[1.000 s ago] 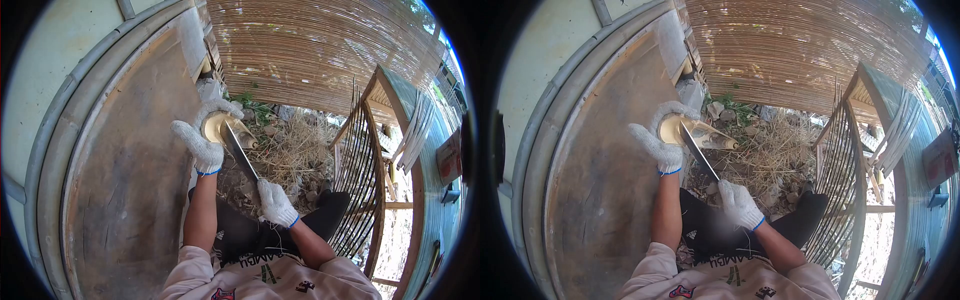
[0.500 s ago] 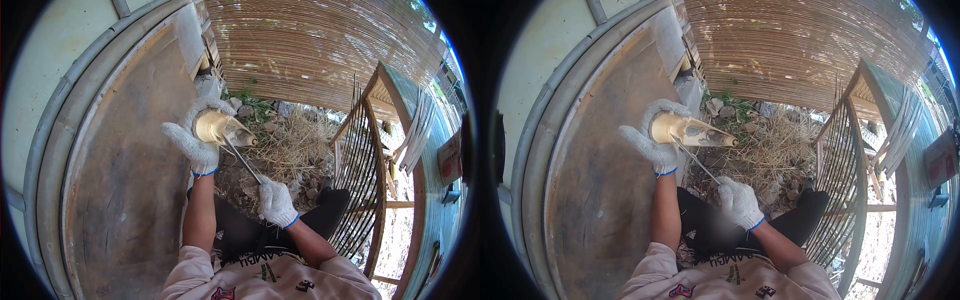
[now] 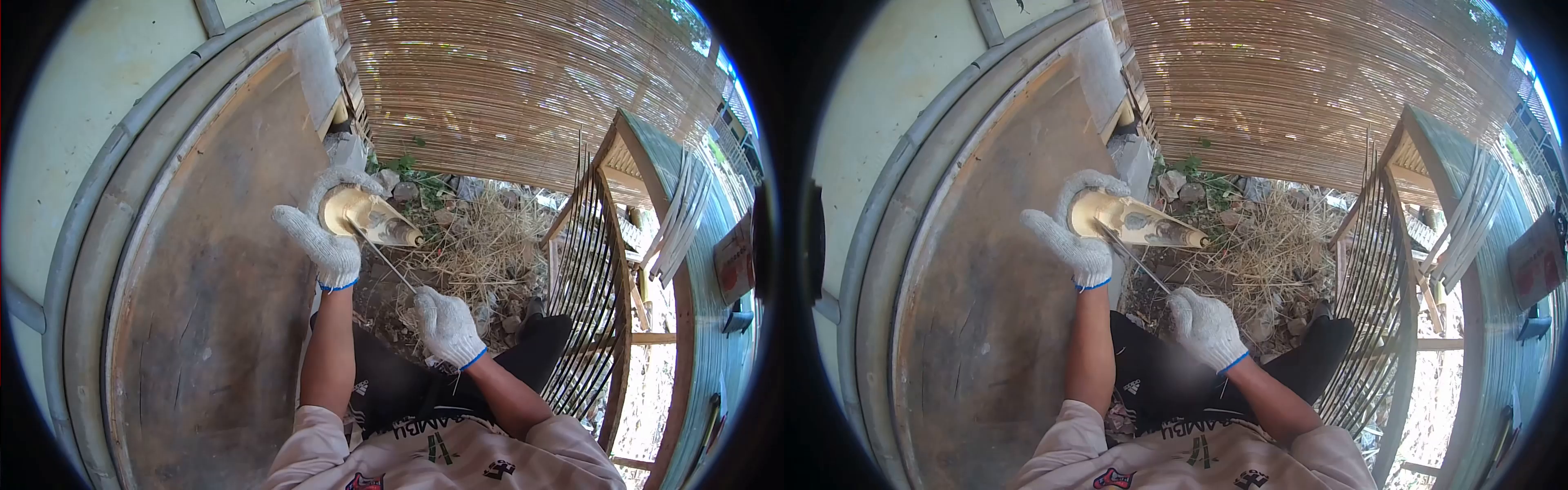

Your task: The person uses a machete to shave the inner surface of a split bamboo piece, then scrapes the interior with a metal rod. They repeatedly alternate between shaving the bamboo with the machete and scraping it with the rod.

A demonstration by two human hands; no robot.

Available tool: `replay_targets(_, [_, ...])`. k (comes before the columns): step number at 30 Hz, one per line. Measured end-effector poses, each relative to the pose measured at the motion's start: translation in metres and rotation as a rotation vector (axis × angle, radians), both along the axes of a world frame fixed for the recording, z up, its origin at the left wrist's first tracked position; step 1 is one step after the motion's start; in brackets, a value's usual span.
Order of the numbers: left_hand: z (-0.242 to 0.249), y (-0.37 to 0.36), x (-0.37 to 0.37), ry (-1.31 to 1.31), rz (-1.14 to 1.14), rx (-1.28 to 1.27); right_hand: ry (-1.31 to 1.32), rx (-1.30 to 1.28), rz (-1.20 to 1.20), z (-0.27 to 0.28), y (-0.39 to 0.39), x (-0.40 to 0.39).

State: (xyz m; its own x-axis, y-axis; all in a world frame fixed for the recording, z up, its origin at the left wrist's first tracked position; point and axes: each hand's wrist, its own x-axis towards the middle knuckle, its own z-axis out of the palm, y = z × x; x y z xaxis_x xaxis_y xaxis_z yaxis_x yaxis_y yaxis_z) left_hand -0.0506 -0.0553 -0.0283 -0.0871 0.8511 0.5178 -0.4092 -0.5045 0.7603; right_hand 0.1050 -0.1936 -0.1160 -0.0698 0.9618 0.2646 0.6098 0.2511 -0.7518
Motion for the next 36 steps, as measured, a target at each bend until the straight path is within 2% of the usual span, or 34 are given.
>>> replay_targets(1, [-0.005, -0.002, -0.005, 0.002, 0.001, -0.016, 0.002, -0.016, 0.001, 0.007, -0.005, 0.003])
replay_targets(3, [-0.01, 0.005, -0.013, -0.136, -0.167, -0.003, 0.212, -0.388, 0.151, 0.031, 0.0, 0.017])
replay_targets(5, [-0.016, 0.006, -0.014, -0.149, -0.137, -0.025, 0.192, -0.365, 0.142, 0.033, 0.0, 0.019])
replay_targets(8, [-0.011, 0.006, -0.016, -0.114, -0.076, -0.047, 0.029, -0.05, 0.055, 0.045, -0.008, 0.014])
replay_targets(11, [-0.014, 0.004, -0.01, -0.108, -0.075, -0.079, 0.001, 0.077, 0.032, 0.033, -0.014, 0.008])
replay_targets(12, [-0.015, 0.003, -0.008, -0.141, -0.101, -0.105, 0.067, -0.064, 0.033, 0.031, -0.017, 0.008])
replay_targets(13, [-0.013, 0.004, -0.009, -0.141, -0.101, -0.105, 0.068, -0.064, 0.033, 0.031, -0.016, 0.009])
replay_targets(15, [-0.011, 0.001, -0.011, -0.041, -0.24, 0.031, 0.34, -0.395, 0.075, 0.029, -0.018, 0.013])
replay_targets(16, [-0.011, 0.0, -0.012, -0.04, -0.242, 0.026, 0.342, -0.399, 0.072, 0.028, -0.019, 0.012])
replay_targets(18, [-0.009, 0.002, -0.012, -0.098, -0.317, -0.016, 0.234, -0.206, 0.062, 0.028, -0.019, 0.012])
replay_targets(19, [-0.008, 0.003, -0.01, -0.098, -0.322, -0.014, 0.234, -0.203, 0.059, 0.026, -0.019, 0.01])
replay_targets(21, [-0.008, 0.005, -0.007, -0.016, -0.217, 0.043, 0.064, 0.081, 0.009, 0.025, -0.018, 0.005])
replay_targets(22, [-0.01, 0.005, -0.006, -0.017, -0.21, 0.043, 0.063, 0.08, 0.015, 0.03, -0.018, 0.006])
replay_targets(24, [-0.014, 0.004, -0.002, -0.091, -0.087, 0.009, 0.326, -0.486, 0.063, 0.044, -0.02, 0.01])
replay_targets(25, [-0.014, 0.002, -0.003, -0.088, -0.085, 0.002, 0.329, -0.493, 0.064, 0.04, -0.023, 0.008])
replay_targets(27, [-0.009, 0.0, -0.001, -0.116, -0.031, -0.075, 0.101, -0.141, -0.054, 0.03, -0.027, 0.005])
replay_targets(30, [-0.013, 0.006, -0.004, -0.151, -0.097, -0.021, 0.234, -0.001, -0.008, 0.02, -0.031, 0.008])
replay_targets(31, [-0.013, 0.005, -0.006, -0.152, -0.094, -0.025, 0.233, -0.007, -0.006, 0.016, -0.03, 0.007])
replay_targets(33, [-0.009, 0.008, -0.007, -0.136, -0.179, 0.017, 0.191, -0.193, -0.05, 0.012, -0.021, 0.002])
replay_targets(36, [-0.01, 0.005, -0.005, -0.153, -0.134, -0.037, 0.186, -0.13, -0.016, 0.015, -0.018, -0.002])
